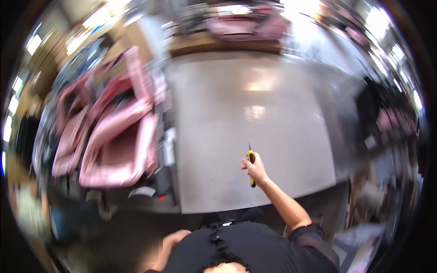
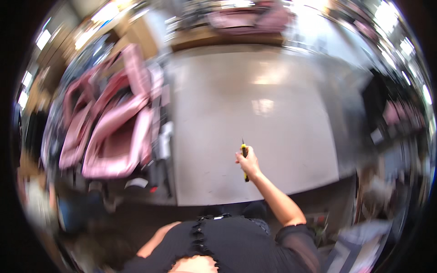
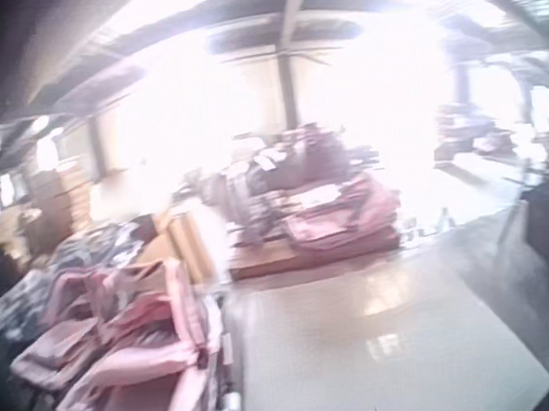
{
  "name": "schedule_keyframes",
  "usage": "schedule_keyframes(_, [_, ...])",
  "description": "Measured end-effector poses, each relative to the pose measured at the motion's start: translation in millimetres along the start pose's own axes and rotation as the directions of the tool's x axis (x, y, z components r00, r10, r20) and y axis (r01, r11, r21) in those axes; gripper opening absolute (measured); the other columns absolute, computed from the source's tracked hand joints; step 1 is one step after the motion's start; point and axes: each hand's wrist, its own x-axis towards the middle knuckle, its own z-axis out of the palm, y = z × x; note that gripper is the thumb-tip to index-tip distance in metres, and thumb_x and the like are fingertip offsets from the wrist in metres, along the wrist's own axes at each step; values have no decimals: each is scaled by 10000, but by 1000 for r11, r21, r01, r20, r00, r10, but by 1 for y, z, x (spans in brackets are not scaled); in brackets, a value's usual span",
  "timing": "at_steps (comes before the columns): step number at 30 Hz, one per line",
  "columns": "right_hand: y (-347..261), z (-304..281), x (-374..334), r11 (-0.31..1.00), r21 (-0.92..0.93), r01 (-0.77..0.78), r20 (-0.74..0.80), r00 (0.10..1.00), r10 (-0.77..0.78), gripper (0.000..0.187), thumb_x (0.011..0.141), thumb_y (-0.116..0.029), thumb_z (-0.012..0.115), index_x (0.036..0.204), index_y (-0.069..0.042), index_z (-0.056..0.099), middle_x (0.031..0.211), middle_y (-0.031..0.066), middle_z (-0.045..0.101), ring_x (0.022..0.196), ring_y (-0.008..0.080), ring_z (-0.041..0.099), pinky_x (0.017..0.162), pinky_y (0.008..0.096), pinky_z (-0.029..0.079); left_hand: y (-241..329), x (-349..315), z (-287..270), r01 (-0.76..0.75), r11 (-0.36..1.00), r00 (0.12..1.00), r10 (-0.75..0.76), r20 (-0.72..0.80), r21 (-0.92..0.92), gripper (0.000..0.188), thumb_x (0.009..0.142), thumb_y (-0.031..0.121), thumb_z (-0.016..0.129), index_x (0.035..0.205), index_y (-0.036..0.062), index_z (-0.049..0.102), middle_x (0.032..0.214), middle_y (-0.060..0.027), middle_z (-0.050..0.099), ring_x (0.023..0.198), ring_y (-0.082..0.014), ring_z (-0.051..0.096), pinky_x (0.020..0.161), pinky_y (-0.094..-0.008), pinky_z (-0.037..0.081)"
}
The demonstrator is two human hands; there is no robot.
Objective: The person assembles pink baby strollers on a metal workbench. They attach white plastic feet to the frame, place a pink fabric seat onto the frame, and secure the components using a yellow utility knife to cut zip ties. The process is repeated for multiple strollers.
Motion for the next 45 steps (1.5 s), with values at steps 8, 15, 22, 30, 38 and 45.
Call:
schedule_keyframes(8, [118, -363, 18, 953, -66, -296, -710, 685, 163, 556, 733, -107, 559, 1237, 36, 374, 1073, 219, 472, 952, 303, 558, 767, 409, 480, 316, 149, 68, 24, 830, 954, -186, 236, 558, 305, 944, 292, 480, 970, 58, 674, 768, 4, 626, 575, -41, 424, 522, -181, 340])
schedule_keyframes(15, [165, -485, 25, 728, -686, -2, -502, 726, -471, 744, 769, -157, 664, 1368, 47, 273, 1296, 231, 363, 1219, 385, 331, 1039, 434, 296, 553, 416, 299, -316, 775, 941, 181, 287, 547, 337, 913, 370, 546, 951, 42, 614, 788, -1, 587, 702, -89, 528, 621, -241, 427])
schedule_keyframes(22, [176, -512, -37, 860, -409, 307, -678, 528, -511, 523, 819, -150, 614, 1281, -18, 406, 1207, 178, 467, 1120, 346, 437, 975, 429, 345, 722, 695, 577, -323, 946, 867, 302, 396, -13, 406, 912, 466, 522, 1133, 126, 528, 1047, -47, 588, 971, -163, 540, 876, -299, 403])
schedule_keyframes(30, [216, -622, -104, 916, -392, 90, -873, 277, -401, 278, 818, -72, 582, 1084, -21, 520, 1031, 163, 537, 967, 326, 502, 849, 399, 407, 728, 707, 598, -538, 843, 834, 534, 139, -10, 207, 867, 288, 630, 876, 96, 551, 766, -27, 568, 663, -135, 544, 650, -277, 455])
schedule_keyframes(38, [79, -731, -78, 829, -550, 107, -834, -24, -551, 378, 947, -270, 457, 1162, 41, 459, 1089, 212, 522, 998, 276, 514, 891, 370, 383, 688, 522, 414, -477, 826, 740, 561, -371, 300, 223, 790, 224, 655, 664, 99, 518, 545, 6, 461, 468, -95, 440, 485, -255, 393])
schedule_keyframes(45, [58, -619, -136, 812, 393, 432, -869, 463, 174, 625, 917, -632, 307, 804, -65, 543, 566, 12, 463, 424, 107, 435, 372, 225, 325, 594, 370, 368, -511, 808, 633, 585, -507, 294, 111, 788, 106, 638, 719, 33, 590, 563, 30, 478, 479, -66, 455, 449, -242, 377])
